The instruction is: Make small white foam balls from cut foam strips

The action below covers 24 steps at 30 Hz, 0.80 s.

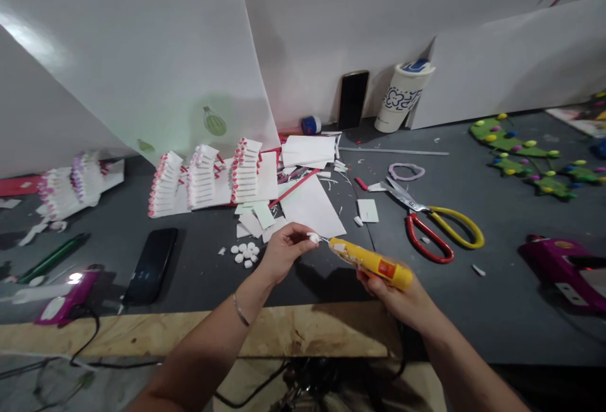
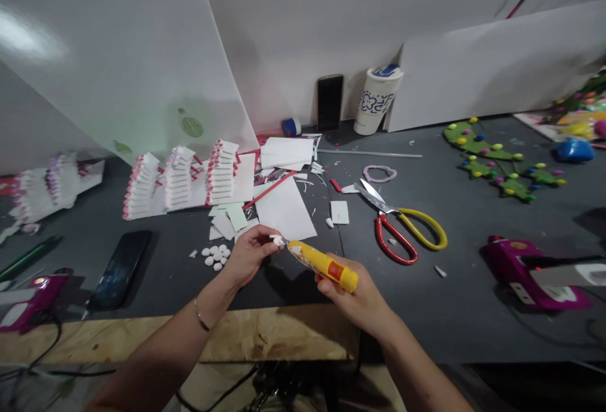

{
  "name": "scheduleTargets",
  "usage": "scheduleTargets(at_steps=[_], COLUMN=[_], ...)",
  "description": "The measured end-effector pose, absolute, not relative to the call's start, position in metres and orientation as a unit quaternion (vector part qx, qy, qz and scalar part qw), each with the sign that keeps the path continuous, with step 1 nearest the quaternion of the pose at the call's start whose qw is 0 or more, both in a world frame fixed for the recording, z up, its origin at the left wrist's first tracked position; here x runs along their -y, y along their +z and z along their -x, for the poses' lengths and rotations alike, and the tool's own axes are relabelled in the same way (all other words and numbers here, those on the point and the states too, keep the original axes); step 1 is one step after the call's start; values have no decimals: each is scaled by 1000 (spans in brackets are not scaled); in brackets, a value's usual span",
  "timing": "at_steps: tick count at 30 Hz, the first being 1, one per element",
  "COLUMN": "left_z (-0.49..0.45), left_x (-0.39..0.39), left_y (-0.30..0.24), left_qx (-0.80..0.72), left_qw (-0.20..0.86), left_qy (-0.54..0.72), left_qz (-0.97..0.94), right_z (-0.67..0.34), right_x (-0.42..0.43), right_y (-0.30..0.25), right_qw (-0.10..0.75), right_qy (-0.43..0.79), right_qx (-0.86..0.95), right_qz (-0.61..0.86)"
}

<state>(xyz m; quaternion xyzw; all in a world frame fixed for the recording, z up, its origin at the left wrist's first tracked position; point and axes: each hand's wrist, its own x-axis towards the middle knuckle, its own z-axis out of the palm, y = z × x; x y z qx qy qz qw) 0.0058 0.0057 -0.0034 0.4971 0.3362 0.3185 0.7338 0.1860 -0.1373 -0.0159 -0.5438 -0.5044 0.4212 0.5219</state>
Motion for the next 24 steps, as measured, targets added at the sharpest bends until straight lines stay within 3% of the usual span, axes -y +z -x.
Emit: scheduleTargets(at_steps=[24], left_z=[-7], left_x=[-4], left_y=[1], left_qx=[-345], left_qw=[729], left_qy=[313], left_qz=[-501], right_z=[-183], right_x=[131], right_y=[-3], right_qw=[480], right_qy=[376], right_qx=[536], right_qz=[584])
